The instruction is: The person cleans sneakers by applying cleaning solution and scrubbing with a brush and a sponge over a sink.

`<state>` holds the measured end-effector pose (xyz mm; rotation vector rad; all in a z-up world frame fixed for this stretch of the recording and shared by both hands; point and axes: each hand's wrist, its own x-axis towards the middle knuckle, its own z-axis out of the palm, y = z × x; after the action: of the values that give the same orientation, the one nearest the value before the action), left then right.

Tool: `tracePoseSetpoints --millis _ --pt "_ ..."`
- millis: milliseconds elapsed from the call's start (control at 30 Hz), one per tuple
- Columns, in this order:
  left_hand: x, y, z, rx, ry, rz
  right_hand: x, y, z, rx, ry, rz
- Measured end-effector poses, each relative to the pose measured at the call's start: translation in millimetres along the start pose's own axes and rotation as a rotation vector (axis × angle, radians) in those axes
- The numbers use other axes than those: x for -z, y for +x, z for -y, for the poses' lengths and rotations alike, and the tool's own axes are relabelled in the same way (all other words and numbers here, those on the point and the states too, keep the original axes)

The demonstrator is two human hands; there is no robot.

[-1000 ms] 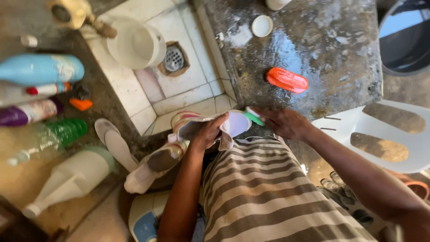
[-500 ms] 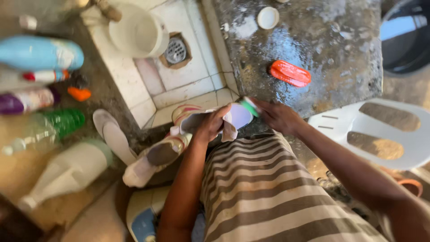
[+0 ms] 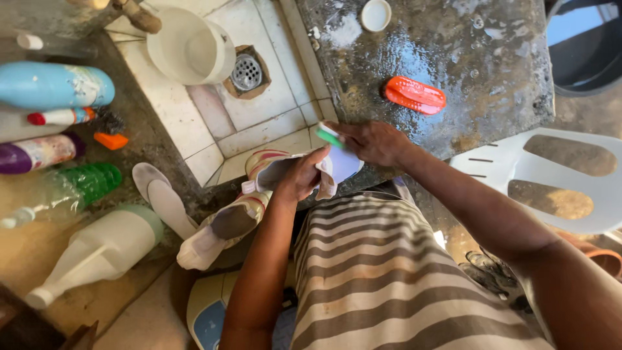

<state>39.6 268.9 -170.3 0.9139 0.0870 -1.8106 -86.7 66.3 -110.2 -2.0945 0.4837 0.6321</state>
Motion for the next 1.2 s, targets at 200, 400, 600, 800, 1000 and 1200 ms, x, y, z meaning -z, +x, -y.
tracePoseSetpoints --millis 200,400,600,800,1000,1200 --pt "-14.5 -0.8 -6.0 0.084 -0.209 -0.212 20.1 -8.8 -9.6 0.016 0.035 -0.137" --pt "-16.9 0.1 -1.3 -0.015 -0.265 -0.214 0.1 -84.7 -64.9 0.133 0.016 -0.133" --pt "-4.9 2.5 11.4 0.008 -0.273 -0.238 -1.7 -35.2 -32.5 -0.244 0.1 -0.058" --pt "10.5 17.2 23.7 -0.068 -0.461 -0.166 -15.4 -81.1 -70.5 0.37 0.037 -0.367" --pt "-27.1 4.8 10.3 -0.163 -0.454 -0.208 -40.5 -78.8 -47.0 -0.004 0.043 -0.381" --pt "-58.0 -7.3 -11.8 -0.142 -0.625 -0.285 -70.5 -78.9 10.0 0.179 -0.112 -0.352"
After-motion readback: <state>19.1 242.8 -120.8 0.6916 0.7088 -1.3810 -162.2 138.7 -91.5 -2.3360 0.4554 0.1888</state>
